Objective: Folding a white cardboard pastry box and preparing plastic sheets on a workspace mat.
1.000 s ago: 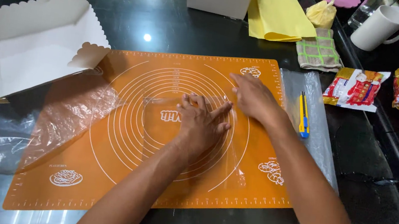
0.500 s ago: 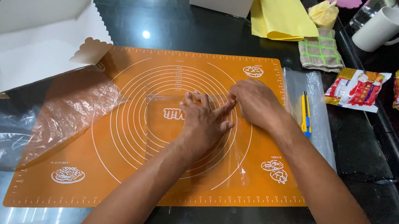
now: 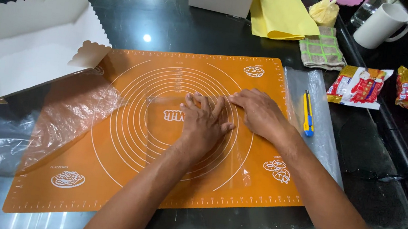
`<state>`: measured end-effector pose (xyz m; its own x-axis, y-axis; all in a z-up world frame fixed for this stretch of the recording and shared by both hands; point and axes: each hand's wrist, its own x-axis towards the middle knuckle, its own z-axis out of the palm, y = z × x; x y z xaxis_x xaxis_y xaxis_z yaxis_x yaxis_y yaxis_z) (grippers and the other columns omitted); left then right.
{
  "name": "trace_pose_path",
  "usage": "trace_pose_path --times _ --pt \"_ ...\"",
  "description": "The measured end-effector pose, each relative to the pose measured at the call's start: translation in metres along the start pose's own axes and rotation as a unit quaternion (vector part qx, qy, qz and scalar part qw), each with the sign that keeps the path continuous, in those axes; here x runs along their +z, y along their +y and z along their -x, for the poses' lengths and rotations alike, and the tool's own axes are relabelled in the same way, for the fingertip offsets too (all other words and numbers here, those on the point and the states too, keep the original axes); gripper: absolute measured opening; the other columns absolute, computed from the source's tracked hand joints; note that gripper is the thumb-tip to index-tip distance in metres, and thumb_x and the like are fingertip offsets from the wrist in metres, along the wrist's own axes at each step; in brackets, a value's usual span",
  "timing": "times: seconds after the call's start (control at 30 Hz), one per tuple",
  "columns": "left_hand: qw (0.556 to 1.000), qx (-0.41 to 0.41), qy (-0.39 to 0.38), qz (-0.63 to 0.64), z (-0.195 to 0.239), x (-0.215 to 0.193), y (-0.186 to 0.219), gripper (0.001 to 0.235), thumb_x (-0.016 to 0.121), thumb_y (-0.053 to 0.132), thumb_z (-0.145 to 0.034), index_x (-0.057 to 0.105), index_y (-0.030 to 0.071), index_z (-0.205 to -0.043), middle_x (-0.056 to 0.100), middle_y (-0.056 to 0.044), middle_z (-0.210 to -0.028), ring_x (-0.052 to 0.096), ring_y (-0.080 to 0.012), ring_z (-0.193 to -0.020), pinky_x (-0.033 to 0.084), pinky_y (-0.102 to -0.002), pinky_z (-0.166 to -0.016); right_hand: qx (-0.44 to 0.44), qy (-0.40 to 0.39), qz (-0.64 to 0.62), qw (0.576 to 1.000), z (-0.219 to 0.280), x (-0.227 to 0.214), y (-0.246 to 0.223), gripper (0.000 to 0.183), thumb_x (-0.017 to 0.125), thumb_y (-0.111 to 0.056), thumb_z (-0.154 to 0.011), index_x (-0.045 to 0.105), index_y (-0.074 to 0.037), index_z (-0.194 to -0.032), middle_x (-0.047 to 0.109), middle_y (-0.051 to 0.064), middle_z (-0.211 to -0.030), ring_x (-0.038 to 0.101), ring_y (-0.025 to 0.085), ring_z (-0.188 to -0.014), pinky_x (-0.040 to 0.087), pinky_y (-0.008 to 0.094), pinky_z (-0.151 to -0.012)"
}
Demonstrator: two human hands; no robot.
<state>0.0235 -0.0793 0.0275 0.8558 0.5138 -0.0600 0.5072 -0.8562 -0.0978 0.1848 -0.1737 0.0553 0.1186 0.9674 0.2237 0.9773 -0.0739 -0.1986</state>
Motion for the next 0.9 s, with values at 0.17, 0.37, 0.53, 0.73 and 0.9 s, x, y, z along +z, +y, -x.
trace_pose_path --times 0.17,0.37,0.53,0.73,0.9 --pt "0.999 -0.001 0.034 0.011 0.003 0.001 -0.001 0.084 0.027 0.072 -0.099 0.021 0.017 -0.162 0.033 -0.042 -0.145 0.034 -0.0644 -0.135 0.040 -0.064 -0.104 0.030 -0.014 -0.010 0.999 -0.001 0.002 -0.001 0.046 0.059 0.005 -0.086 0.069 -0.009 -0.129 0.069 0.009 -0.125 0.061 0.029 -0.117 0.044 0.041 -0.107" --pt "0.999 -0.003 0.036 0.000 0.002 -0.001 0.000 0.083 0.027 0.073 -0.098 0.023 0.020 -0.162 0.034 -0.041 -0.145 0.036 -0.0632 -0.134 0.041 -0.063 -0.103 0.012 0.000 0.064 0.998 -0.001 0.005 -0.012 0.048 0.069 -0.001 -0.079 0.067 -0.006 -0.127 0.069 0.010 -0.122 0.060 0.029 -0.116 0.045 0.044 -0.102" --pt "1.000 -0.008 0.029 0.005 0.003 -0.004 0.000 0.082 0.028 0.072 -0.098 0.022 0.021 -0.162 0.033 -0.040 -0.146 0.035 -0.0629 -0.135 0.041 -0.063 -0.104 -0.008 0.032 0.066 0.997 0.002 0.010 -0.015 0.047 0.074 -0.004 -0.075 0.067 -0.005 -0.122 0.069 0.011 -0.113 0.060 0.031 -0.111 0.045 0.045 -0.099" --pt "0.999 -0.019 0.021 0.046 0.007 0.004 -0.007 0.081 0.032 0.070 -0.099 0.020 0.021 -0.162 0.030 -0.039 -0.151 0.028 -0.0618 -0.140 0.033 -0.065 -0.109 -0.014 0.012 0.058 0.998 -0.005 -0.001 -0.024 0.048 0.075 -0.011 -0.075 0.067 -0.004 -0.121 0.071 0.014 -0.108 0.061 0.035 -0.106 0.044 0.048 -0.093" --pt "0.971 0.010 0.228 0.067 0.030 0.037 -0.053 0.078 0.052 0.055 -0.091 0.038 0.014 -0.155 0.039 -0.023 -0.157 0.033 -0.0445 -0.149 0.021 -0.064 -0.116 0.038 -0.039 0.002 0.998 -0.022 0.004 0.003 0.034 0.060 -0.005 -0.084 0.073 -0.009 -0.115 0.071 0.014 -0.114 0.063 0.034 -0.111 0.048 0.048 -0.097"
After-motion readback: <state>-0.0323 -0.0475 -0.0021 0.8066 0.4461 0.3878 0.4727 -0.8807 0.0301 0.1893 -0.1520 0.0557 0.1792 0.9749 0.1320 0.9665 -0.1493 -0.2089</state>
